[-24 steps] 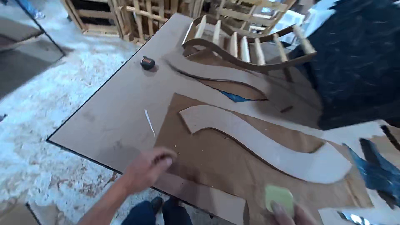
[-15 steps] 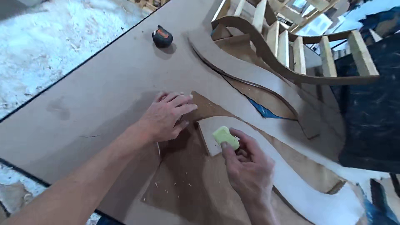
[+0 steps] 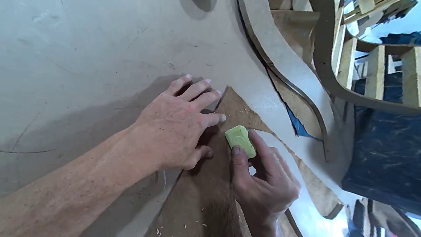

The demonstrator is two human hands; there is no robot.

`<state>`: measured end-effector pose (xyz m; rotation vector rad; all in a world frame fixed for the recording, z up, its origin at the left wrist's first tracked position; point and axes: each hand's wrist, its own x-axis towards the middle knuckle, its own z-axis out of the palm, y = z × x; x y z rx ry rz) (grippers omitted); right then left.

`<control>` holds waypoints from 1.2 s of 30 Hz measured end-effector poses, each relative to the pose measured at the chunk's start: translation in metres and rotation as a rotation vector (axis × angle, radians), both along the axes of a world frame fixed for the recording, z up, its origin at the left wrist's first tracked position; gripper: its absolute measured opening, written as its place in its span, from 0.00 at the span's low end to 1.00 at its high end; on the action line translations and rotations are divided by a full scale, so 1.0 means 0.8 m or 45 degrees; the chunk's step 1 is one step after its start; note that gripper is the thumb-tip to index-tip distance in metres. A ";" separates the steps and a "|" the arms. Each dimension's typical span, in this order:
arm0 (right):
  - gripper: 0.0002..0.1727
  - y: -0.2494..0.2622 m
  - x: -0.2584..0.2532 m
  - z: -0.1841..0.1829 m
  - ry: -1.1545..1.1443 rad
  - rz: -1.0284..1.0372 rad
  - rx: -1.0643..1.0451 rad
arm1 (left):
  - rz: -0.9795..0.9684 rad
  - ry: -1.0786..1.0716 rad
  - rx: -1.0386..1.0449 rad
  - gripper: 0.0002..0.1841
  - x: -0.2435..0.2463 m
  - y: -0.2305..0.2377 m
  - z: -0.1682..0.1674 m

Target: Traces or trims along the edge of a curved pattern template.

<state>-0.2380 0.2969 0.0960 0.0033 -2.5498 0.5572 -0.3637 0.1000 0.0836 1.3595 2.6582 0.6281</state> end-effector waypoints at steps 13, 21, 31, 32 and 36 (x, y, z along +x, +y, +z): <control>0.20 -0.005 -0.004 0.002 -0.029 0.006 0.099 | -0.014 -0.022 -0.032 0.38 -0.002 -0.001 0.003; 0.20 -0.005 -0.001 0.011 -0.105 0.019 0.157 | -0.009 -0.028 -0.029 0.39 -0.003 -0.001 0.004; 0.20 -0.006 0.020 0.017 -0.151 -0.045 0.195 | -0.021 -0.034 -0.048 0.39 -0.004 -0.001 0.005; 0.20 -0.007 0.021 0.017 -0.152 -0.050 0.196 | -0.023 -0.032 -0.043 0.39 -0.005 -0.001 0.005; 0.20 -0.006 0.030 0.019 -0.163 -0.036 0.171 | -0.026 -0.029 -0.015 0.39 -0.005 -0.001 0.003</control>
